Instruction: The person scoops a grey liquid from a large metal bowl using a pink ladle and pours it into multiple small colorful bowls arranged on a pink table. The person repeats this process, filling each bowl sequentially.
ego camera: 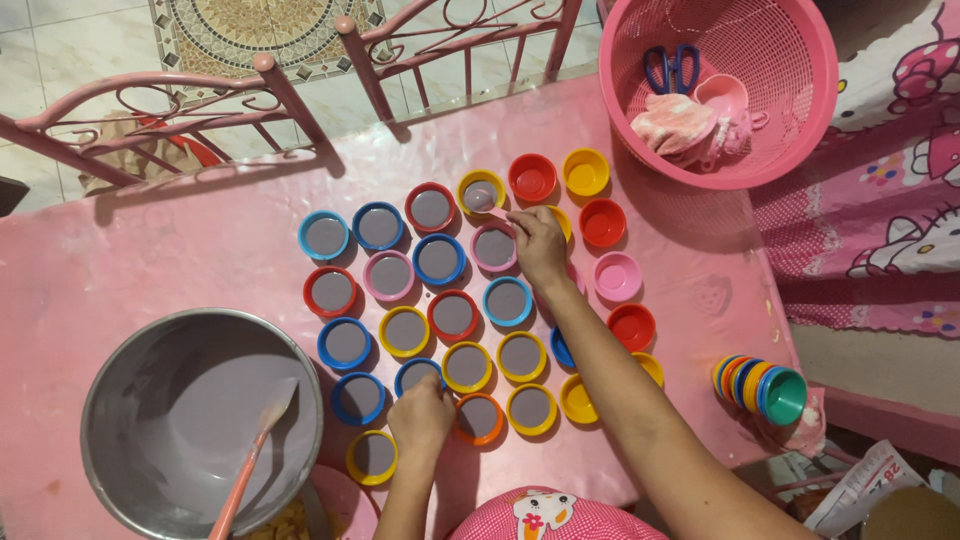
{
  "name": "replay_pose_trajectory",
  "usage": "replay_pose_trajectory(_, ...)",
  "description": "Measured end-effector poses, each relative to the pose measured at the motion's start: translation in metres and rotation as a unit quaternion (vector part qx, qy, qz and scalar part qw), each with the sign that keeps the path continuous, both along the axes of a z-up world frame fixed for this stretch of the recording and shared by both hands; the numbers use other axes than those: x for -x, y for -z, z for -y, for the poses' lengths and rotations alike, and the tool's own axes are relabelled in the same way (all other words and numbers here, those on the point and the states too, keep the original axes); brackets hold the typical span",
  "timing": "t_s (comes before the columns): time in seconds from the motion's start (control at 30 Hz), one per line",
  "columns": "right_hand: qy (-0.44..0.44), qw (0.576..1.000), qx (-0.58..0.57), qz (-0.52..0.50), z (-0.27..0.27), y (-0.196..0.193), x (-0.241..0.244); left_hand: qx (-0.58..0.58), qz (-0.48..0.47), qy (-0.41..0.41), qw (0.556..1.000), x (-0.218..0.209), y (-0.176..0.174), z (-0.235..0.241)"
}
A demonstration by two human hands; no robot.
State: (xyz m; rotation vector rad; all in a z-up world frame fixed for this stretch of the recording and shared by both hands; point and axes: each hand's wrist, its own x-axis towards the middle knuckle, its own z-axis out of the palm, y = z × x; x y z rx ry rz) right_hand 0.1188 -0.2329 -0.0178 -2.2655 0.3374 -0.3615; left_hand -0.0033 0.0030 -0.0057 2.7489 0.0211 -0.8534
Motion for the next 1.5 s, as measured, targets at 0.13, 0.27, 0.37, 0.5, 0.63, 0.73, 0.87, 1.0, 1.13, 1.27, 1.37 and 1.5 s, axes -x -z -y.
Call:
replay_pose_trajectory(0.13, 0.006, 1.0, 0.005, -0.003, 0.0, 0.001, -0.001, -0.001, -0.001, -0.009, 1.0, -0.001, -0.001, 0.001)
replay_pose_trajectory(0.27, 0.028, 0.997, -0.069, -0.037, -0.001, -0.005, -0.001, -0.004, 0.008, -0.003, 1.0, 0.001, 0.003, 0.0)
replay_pose_trajectory(0.37, 0.067, 0.982, -0.166, -0.067, 0.001, 0.01, -0.005, 0.002, 0.007, -0.008, 1.0, -0.001, -0.008, 0.0)
replay_pose_trajectory(0.5, 0.155, 0.909, -0.37, -0.113, -0.005, 0.004, -0.007, 0.01, 0.008, -0.009, 1.0, 0.001, -0.016, -0.002)
replay_pose_trajectory(0.63, 0.17, 0.842, -0.503, -0.097, 0.01, 0.05, -0.015, 0.006, 0.031, -0.015, 0.999, 0.01, -0.003, -0.008)
replay_pose_trajectory(0.73, 0.185, 0.77, -0.6, -0.115, 0.009, 0.04, -0.012, 0.02, 0.039, -0.019, 0.999, 0.014, -0.007, -0.01)
replay_pose_trajectory(0.87, 0.142, 0.741, -0.648, -0.108, 0.009, 0.031, -0.001, 0.052, 0.098, -0.021, 0.994, 0.021, -0.015, -0.017)
replay_pose_trajectory(1.0, 0.067, 0.757, -0.64, -0.112, 0.001, 0.022, 0.017, 0.095, 0.208, 0.011, 0.973, 0.031, -0.019, -0.031)
replay_pose_trajectory(1.13, 0.064, 0.802, -0.581, -0.126, -0.031, 0.012, 0.05, 0.121, 0.242, 0.016, 0.963, 0.044, -0.019, -0.049)
replay_pose_trajectory(1.27, 0.04, 0.803, -0.572, -0.16, -0.068, 0.017, 0.088, 0.101, 0.253, 0.024, 0.962, 0.06, -0.015, -0.077)
replay_pose_trajectory(1.37, 0.022, 0.796, -0.572, -0.196, -0.103, 0.02, 0.116, 0.102, 0.256, 0.018, 0.961, 0.073, -0.02, -0.1)
replay_pose_trajectory(1.5, -0.002, 0.791, -0.572, -0.218, -0.153, 0.011, 0.144, 0.122, 0.291, 0.022, 0.949, 0.087, -0.017, -0.132)
